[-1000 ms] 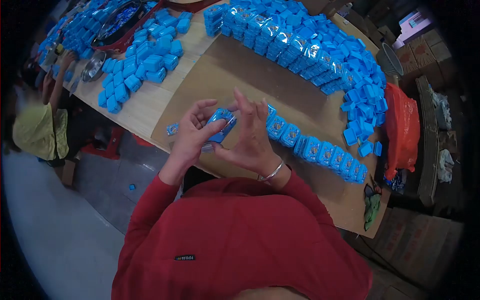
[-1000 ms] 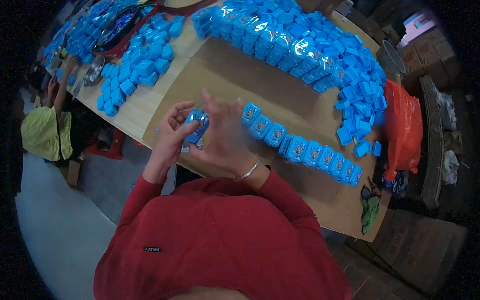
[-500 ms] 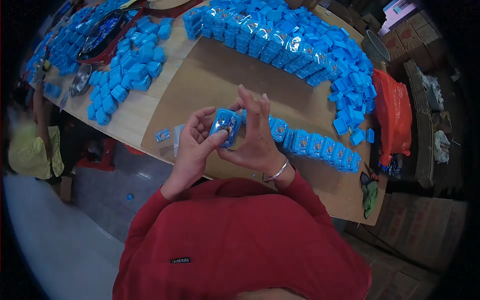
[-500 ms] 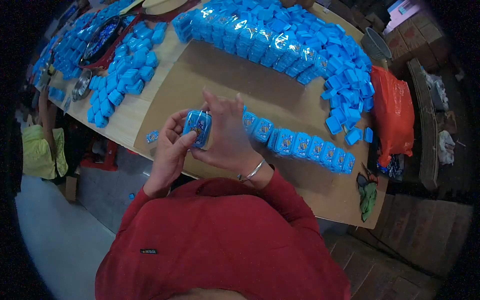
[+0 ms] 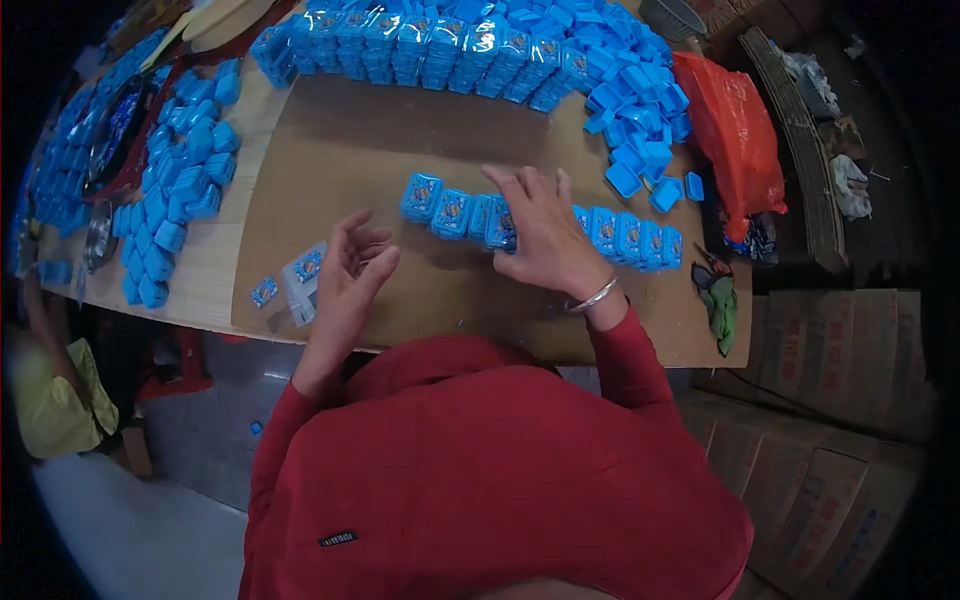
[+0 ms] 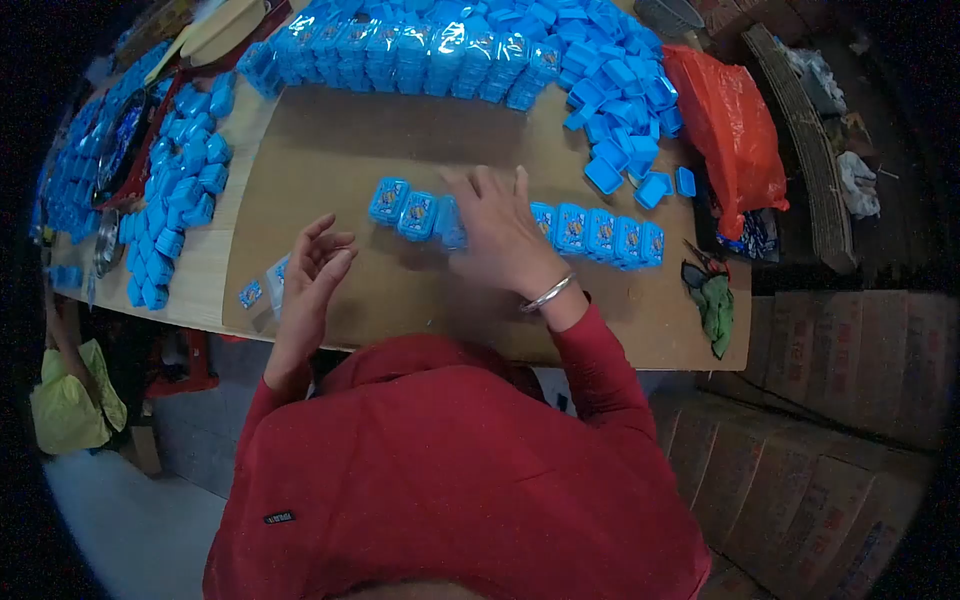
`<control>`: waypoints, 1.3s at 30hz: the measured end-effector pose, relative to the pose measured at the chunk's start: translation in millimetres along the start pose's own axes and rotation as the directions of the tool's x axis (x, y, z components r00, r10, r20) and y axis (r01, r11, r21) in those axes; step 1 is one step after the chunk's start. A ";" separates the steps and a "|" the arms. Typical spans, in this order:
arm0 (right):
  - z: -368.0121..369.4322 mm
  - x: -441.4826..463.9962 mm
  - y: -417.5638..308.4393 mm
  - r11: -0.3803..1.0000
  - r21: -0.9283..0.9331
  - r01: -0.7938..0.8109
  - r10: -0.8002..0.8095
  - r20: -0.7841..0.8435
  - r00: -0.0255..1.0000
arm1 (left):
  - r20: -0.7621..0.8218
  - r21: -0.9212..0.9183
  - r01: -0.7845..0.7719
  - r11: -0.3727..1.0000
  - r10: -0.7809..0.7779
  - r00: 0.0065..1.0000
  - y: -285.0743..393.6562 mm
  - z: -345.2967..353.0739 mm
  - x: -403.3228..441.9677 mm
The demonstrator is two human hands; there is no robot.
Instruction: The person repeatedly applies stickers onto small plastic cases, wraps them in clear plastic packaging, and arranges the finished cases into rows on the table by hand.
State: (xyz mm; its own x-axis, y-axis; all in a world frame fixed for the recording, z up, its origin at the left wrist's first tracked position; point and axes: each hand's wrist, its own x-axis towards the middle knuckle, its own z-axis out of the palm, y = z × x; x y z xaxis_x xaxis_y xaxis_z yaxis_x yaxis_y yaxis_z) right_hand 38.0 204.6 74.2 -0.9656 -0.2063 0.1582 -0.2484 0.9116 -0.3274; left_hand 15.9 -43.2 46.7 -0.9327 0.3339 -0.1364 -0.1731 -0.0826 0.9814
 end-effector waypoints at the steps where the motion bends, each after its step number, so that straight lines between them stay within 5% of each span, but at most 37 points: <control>1: 0.8 -3.0 4.4 1.000 -0.021 -0.018 0.019 0.033 0.999 | -0.010 0.021 -0.005 1.000 0.005 1.000 -2.8 -8.2 0.6; 5: 5.2 -2.9 4.7 0.998 -0.059 0.003 0.000 0.040 0.999 | -0.132 0.132 -0.086 0.987 0.104 0.986 -21.4 -59.5 0.4; 8: 0.0 6.4 -23.9 0.992 -0.048 0.119 -0.123 -0.082 0.989 | -0.351 0.417 -0.038 0.908 0.200 0.915 -38.3 -122.2 -10.4; 10: 26.0 23.0 -46.7 0.956 0.178 0.235 -0.220 -0.098 0.970 | -0.435 0.588 0.003 0.809 0.313 0.844 -52.0 -153.2 -18.7; 13: 72.4 47.3 -93.6 0.869 0.467 0.163 -0.226 0.083 0.971 | -0.375 0.762 0.007 0.648 0.432 0.820 -73.9 -167.8 -28.4; 15: 142.4 77.0 -104.7 0.866 0.415 0.280 -0.271 -0.080 0.959 | -0.271 0.923 0.064 0.379 0.524 0.807 -64.3 -152.9 -33.8; 19: 182.1 110.3 -130.2 0.849 0.410 0.333 -0.280 -0.186 0.942 | -0.223 0.967 0.086 0.240 0.636 0.739 -74.1 -156.6 -40.7; 24: 194.0 123.0 -139.4 0.865 0.319 0.386 -0.377 -0.092 0.921 | -0.381 0.845 0.073 0.530 0.501 0.777 -81.4 -196.4 -41.9; 27: 183.7 123.4 -146.3 0.688 0.629 0.362 -0.412 -0.072 0.908 | -0.366 0.761 -0.117 0.638 0.571 0.735 -63.8 -175.1 -42.2; 29: 174.4 125.0 -146.2 0.557 0.801 0.219 -0.397 0.025 0.917 | -0.390 0.507 -0.254 0.823 0.482 0.784 -47.5 -155.6 -38.1; 30: 169.9 125.7 -146.1 0.482 0.866 0.136 -0.399 0.078 0.914 | -0.484 0.230 -0.324 0.918 0.396 0.781 -36.8 -142.1 -34.3; 31: 165.1 127.2 -145.0 0.404 0.913 0.047 -0.405 0.133 0.905 | -0.450 0.058 -0.260 0.964 0.257 0.855 -29.4 -143.7 -33.0; 33: 154.0 127.7 -141.1 0.402 0.901 0.163 -0.402 0.014 0.915 | -0.290 -0.272 -0.068 0.960 -0.015 0.957 -21.2 -148.5 -30.8; 34: 149.9 126.4 -138.9 0.400 0.891 0.214 -0.399 -0.042 0.916 | -0.290 -0.247 -0.071 0.966 -0.003 0.957 -23.2 -147.0 -26.4; 37: 147.5 123.0 -135.7 0.308 0.951 -0.025 -0.209 0.094 0.973 | -0.384 -0.105 -0.043 0.994 -0.001 0.923 -32.5 -141.7 -14.0; 38: 144.2 121.1 -137.8 0.247 0.964 -0.102 -0.144 0.141 0.980 | -0.410 0.039 -0.125 0.991 0.130 0.903 -34.4 -137.5 -9.4; 39: 140.9 120.0 -137.6 0.338 0.937 -0.086 -0.120 0.133 0.984 | -0.427 0.092 -0.133 0.987 0.160 0.890 -33.5 -133.3 -7.6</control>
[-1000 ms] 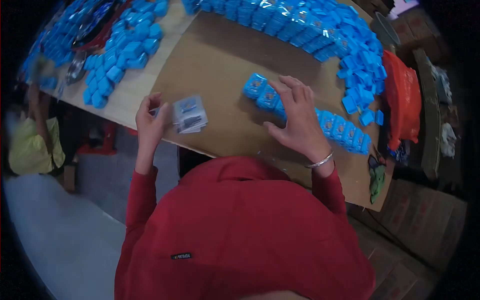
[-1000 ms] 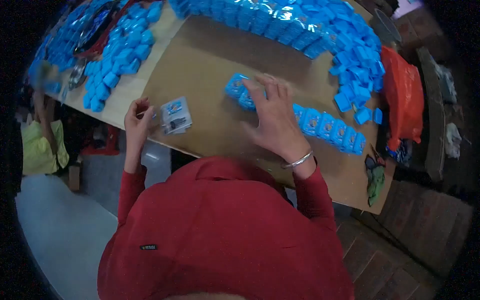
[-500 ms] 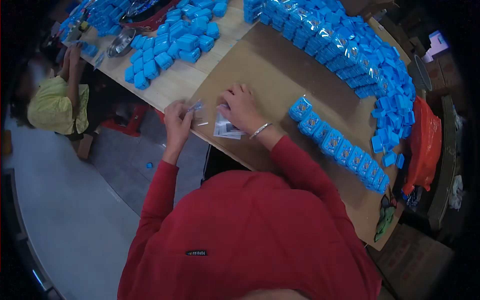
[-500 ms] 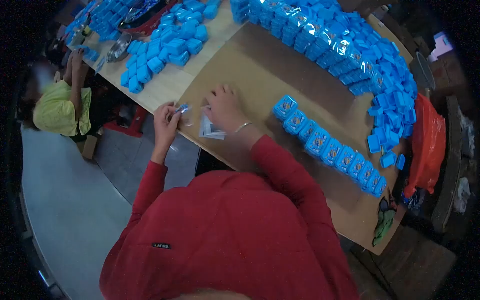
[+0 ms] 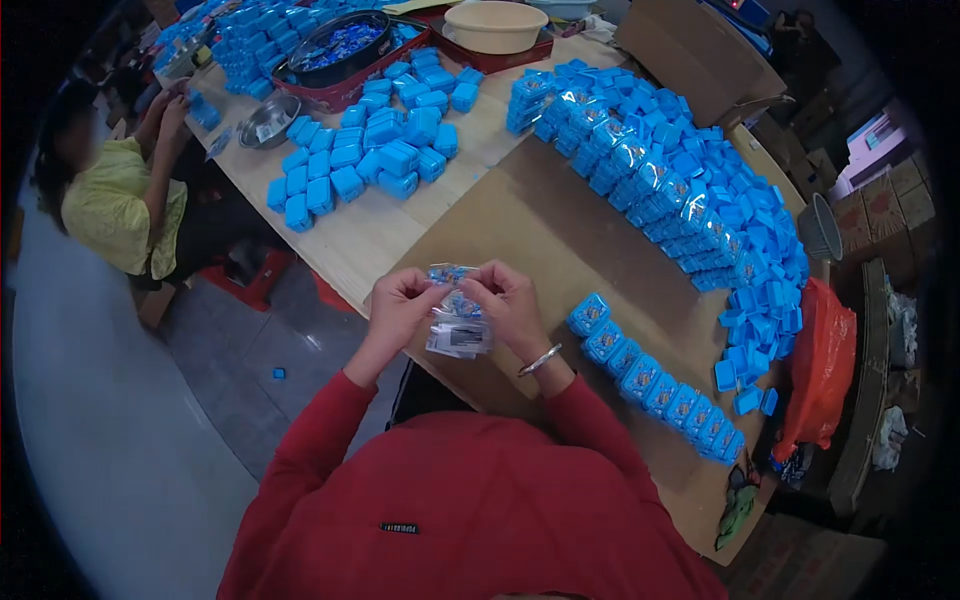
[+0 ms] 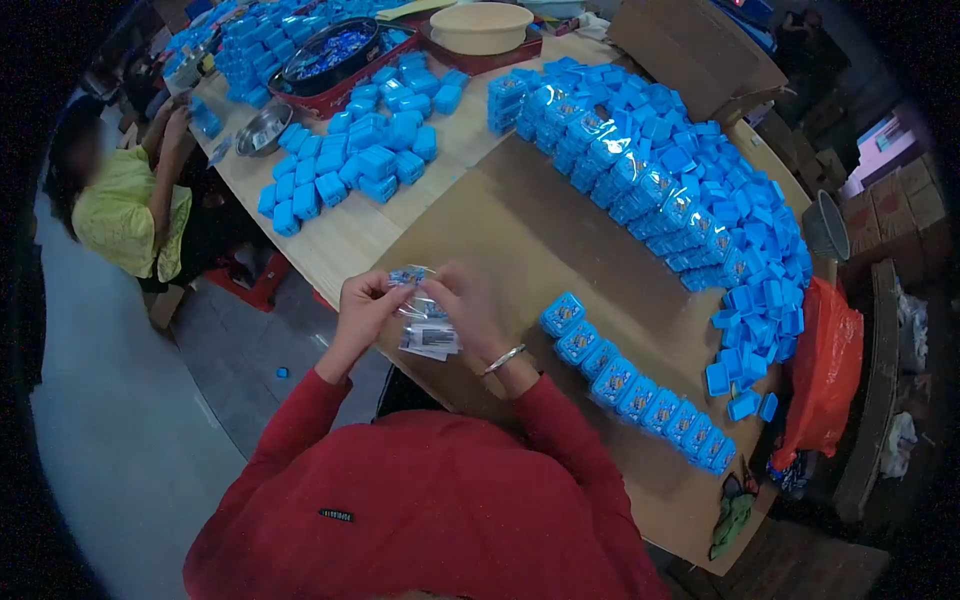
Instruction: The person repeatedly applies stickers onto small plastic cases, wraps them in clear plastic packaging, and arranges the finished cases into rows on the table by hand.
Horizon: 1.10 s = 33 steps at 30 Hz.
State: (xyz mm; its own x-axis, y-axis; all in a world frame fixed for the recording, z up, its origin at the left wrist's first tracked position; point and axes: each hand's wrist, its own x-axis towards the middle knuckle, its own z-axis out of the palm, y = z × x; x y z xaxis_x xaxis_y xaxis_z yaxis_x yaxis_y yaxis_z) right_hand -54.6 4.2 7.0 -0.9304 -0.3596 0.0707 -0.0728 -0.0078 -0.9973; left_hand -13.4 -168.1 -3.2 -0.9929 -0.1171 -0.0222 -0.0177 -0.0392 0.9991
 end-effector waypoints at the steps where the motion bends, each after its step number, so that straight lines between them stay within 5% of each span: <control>1: -3.9 -0.4 -3.1 0.995 -0.096 0.002 -0.005 -0.026 1.000 | -0.019 0.046 -0.032 0.998 0.033 0.999 2.4 4.0 0.8; 5: -8.3 -0.6 0.1 0.945 -0.300 0.131 -0.171 -0.112 0.979 | -0.009 0.268 -0.166 0.949 0.175 0.985 -4.6 7.4 7.8; 9: -16.1 -4.4 -10.8 0.998 -0.060 -0.011 0.001 -0.167 0.986 | 0.193 0.169 -0.059 0.984 0.026 0.981 26.1 2.1 34.7; 11: -24.4 -6.7 -12.1 1.000 0.015 -0.020 0.022 -0.185 0.982 | 0.019 0.536 -0.437 0.722 0.507 0.862 34.2 -13.0 82.6; 13: -28.5 -8.0 -6.9 1.000 0.020 -0.021 0.025 -0.197 0.980 | 0.006 0.898 -0.306 0.315 0.689 0.725 15.3 -38.1 143.0; 16: -31.8 -17.5 -5.1 0.999 -0.003 -0.038 0.036 -0.217 0.975 | 0.001 0.964 -0.130 0.231 0.490 0.871 11.7 -45.5 174.4; 19: -45.2 -21.5 -0.2 0.992 -0.116 -0.046 0.021 -0.208 0.978 | -0.127 0.800 -0.377 0.466 0.746 0.654 18.8 -18.3 143.6; 20: -48.0 -23.3 3.7 0.985 -0.161 -0.059 0.027 -0.194 0.981 | -0.162 0.743 -0.368 0.559 0.684 0.711 20.1 -5.0 120.9; 24: -45.4 -21.4 -20.7 0.978 0.196 -0.065 0.101 -0.180 0.978 | 0.024 0.814 -0.316 0.488 0.514 0.857 -30.1 -0.9 55.7; 32: -45.0 -29.3 -24.2 0.995 0.071 0.072 -0.058 -0.190 0.980 | 0.177 0.758 -0.415 0.502 0.454 0.873 15.4 -8.7 -13.7; 33: -41.6 -30.8 -24.8 0.995 0.042 0.091 -0.081 -0.185 0.979 | 0.160 0.524 -0.344 0.779 0.307 0.938 21.1 -3.3 -17.2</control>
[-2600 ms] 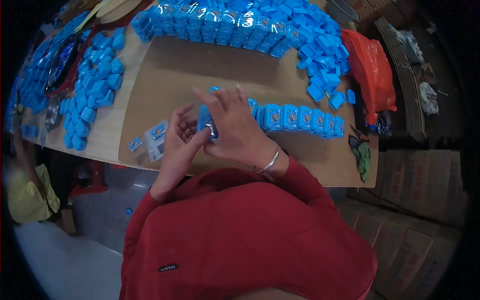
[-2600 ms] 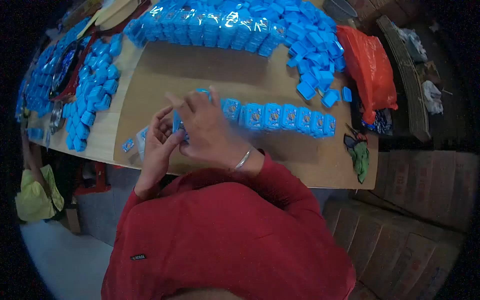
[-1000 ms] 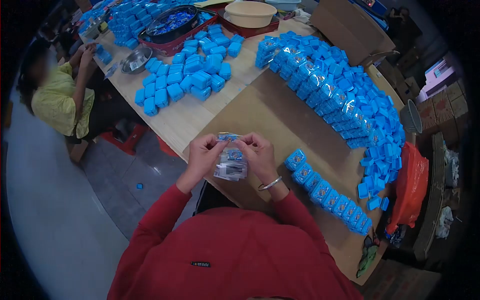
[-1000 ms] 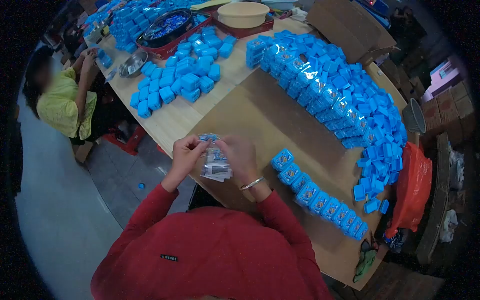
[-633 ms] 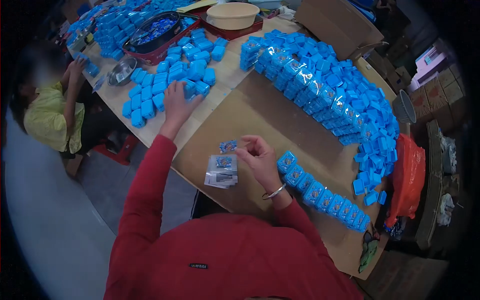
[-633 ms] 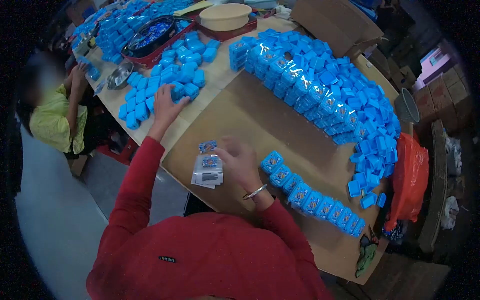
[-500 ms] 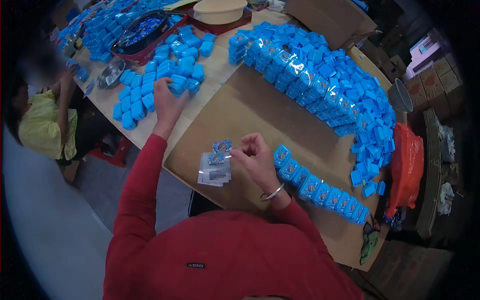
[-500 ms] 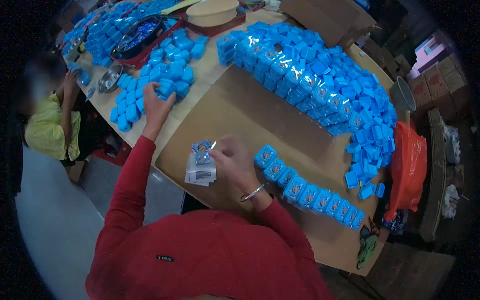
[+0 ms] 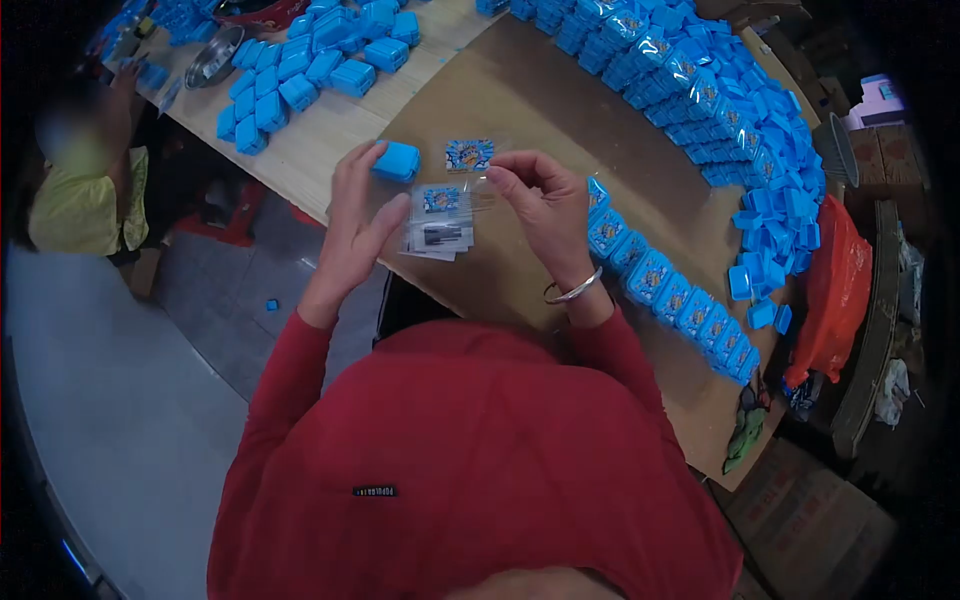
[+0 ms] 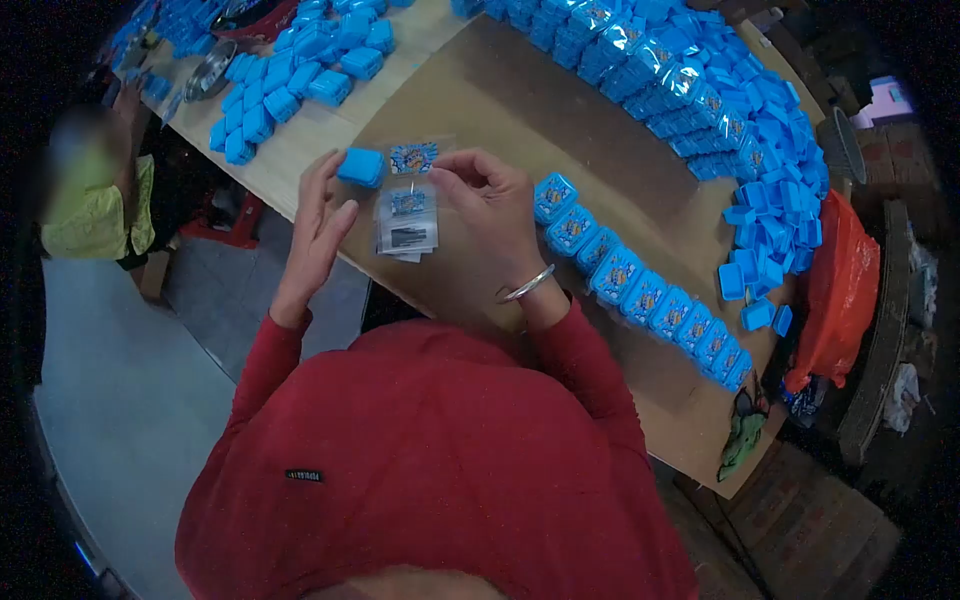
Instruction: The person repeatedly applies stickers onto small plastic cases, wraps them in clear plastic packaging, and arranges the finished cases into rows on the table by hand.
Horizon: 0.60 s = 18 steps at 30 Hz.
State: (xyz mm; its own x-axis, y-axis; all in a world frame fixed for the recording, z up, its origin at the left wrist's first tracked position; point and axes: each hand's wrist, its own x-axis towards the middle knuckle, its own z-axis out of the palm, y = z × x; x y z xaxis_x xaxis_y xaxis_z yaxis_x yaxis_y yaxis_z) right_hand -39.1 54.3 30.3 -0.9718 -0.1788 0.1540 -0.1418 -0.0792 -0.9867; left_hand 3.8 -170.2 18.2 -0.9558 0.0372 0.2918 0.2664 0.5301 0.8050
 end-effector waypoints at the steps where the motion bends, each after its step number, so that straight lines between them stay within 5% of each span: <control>1: 3.6 -2.9 -0.3 0.999 -0.025 0.024 -0.024 0.011 1.000 | 0.109 -0.332 0.147 0.932 -0.116 0.987 10.5 6.5 0.3; 2: 7.0 -6.0 -0.5 0.999 -0.044 0.025 -0.023 0.037 0.999 | 0.244 -0.606 0.298 0.738 -0.184 0.952 16.7 10.5 -0.1; 3: 9.7 -7.4 -1.3 0.997 -0.063 0.032 -0.028 0.061 0.998 | 0.329 -0.601 0.409 0.687 -0.253 0.910 17.3 10.4 1.5; 6: 8.6 -10.5 -7.9 0.997 0.051 -0.057 0.050 0.141 0.989 | 0.187 -0.652 0.350 0.673 -0.304 0.934 10.0 15.9 0.5; 10: 9.0 -17.2 -13.3 0.911 0.281 -0.304 0.234 0.255 0.938 | 0.320 -0.539 0.261 0.801 -0.092 0.943 20.8 9.2 -5.6; 13: 12.5 -19.9 -4.9 0.925 0.309 -0.220 0.189 0.125 0.974 | 0.095 -0.562 0.159 0.812 -0.127 0.987 17.3 14.2 0.4; 18: 12.2 -21.9 -3.2 0.914 0.348 -0.211 0.181 0.117 0.977 | 0.138 -0.626 0.209 0.751 -0.157 0.978 17.5 20.3 0.4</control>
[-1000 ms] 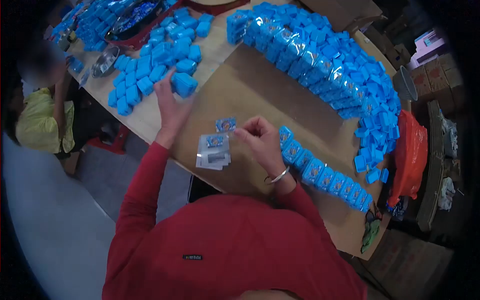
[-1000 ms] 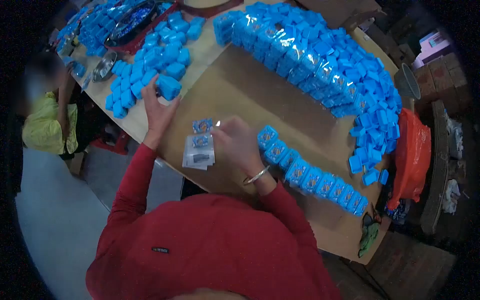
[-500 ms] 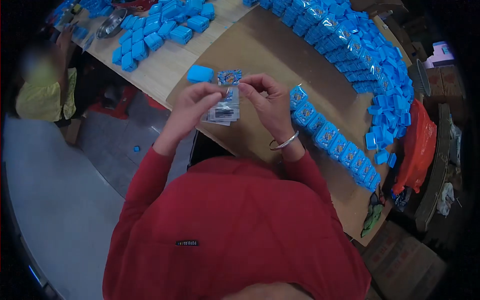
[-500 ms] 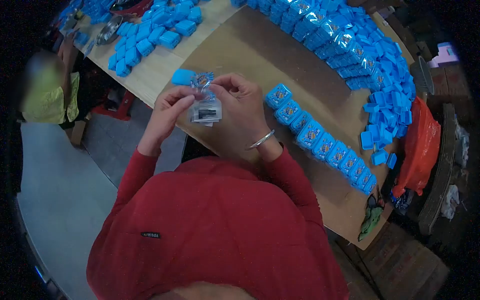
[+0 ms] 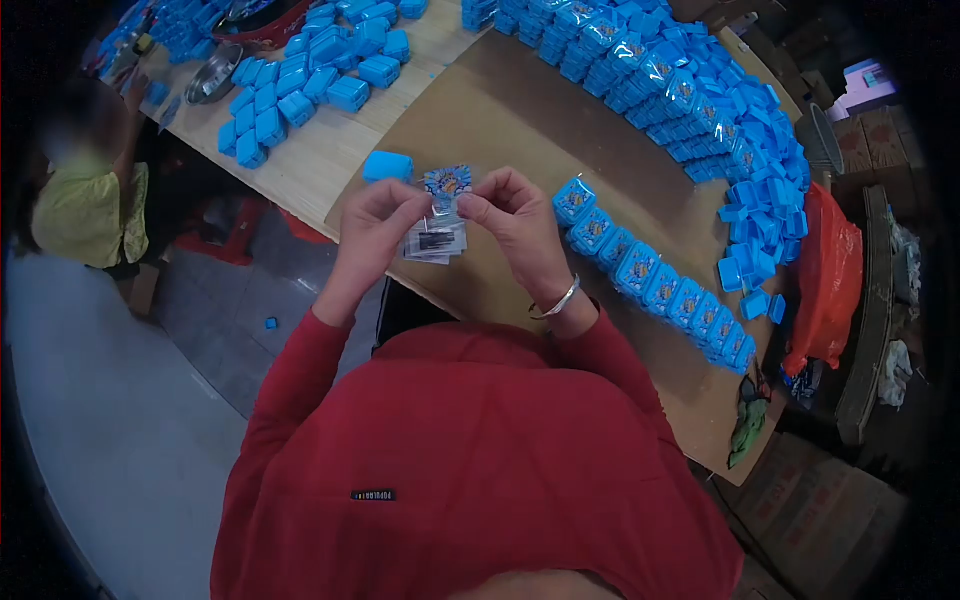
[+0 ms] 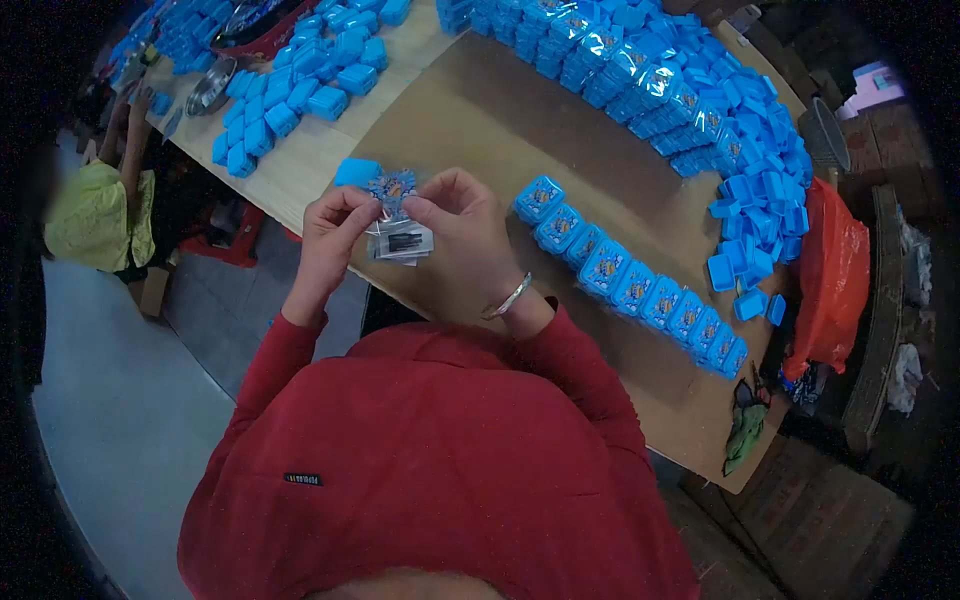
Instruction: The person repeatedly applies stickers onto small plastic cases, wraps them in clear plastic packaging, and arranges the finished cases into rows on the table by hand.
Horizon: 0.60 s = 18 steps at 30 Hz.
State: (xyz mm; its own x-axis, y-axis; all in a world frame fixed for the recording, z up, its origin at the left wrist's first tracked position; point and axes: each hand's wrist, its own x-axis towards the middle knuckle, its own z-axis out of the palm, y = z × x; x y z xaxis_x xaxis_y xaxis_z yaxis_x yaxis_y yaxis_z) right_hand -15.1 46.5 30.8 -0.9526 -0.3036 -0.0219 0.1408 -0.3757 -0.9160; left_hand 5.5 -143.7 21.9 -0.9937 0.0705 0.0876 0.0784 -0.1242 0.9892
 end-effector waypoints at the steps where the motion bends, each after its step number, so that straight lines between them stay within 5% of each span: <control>1: -1.3 0.4 -0.2 1.000 -0.007 0.003 -0.003 0.026 1.000 | -0.018 -0.023 0.015 1.000 -0.016 1.000 -0.8 0.3 -0.5; 5: -3.1 1.5 3.2 0.999 -0.027 0.045 -0.043 0.063 0.997 | -0.075 -0.110 0.029 0.993 -0.038 0.996 0.4 2.4 -1.8; 8: 2.9 2.4 -3.8 1.000 -0.009 0.010 -0.008 0.175 0.985 | 0.038 0.108 -0.021 0.994 0.017 0.999 -5.0 -2.5 -6.3; 11: -1.6 6.9 -1.3 0.999 -0.053 0.011 0.000 0.194 0.981 | -0.181 0.275 -0.084 0.958 0.137 0.974 -3.4 -12.9 12.4; 13: -2.7 7.6 0.9 0.999 0.005 -0.031 0.030 0.141 0.990 | -0.158 0.676 -0.110 0.729 0.289 0.944 -40.8 -52.8 31.9; 15: -3.1 8.3 4.5 0.966 -0.246 0.078 -0.054 0.101 0.993 | 0.026 0.921 -0.157 0.356 0.347 0.938 -55.7 -66.7 40.1; 18: -9.2 15.8 17.9 0.839 -0.470 0.274 -0.244 0.125 0.962 | -0.031 0.668 -0.041 0.743 0.083 0.996 -47.0 -62.6 33.4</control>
State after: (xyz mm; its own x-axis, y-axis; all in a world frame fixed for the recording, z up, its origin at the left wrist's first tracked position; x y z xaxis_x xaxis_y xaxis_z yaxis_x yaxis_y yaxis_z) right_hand -30.1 43.1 10.3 -0.9165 -0.3101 0.2528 -0.2701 0.0135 -0.9627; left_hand -36.4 -197.4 -29.0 -0.9857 0.0290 0.1657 0.1528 0.5662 0.8100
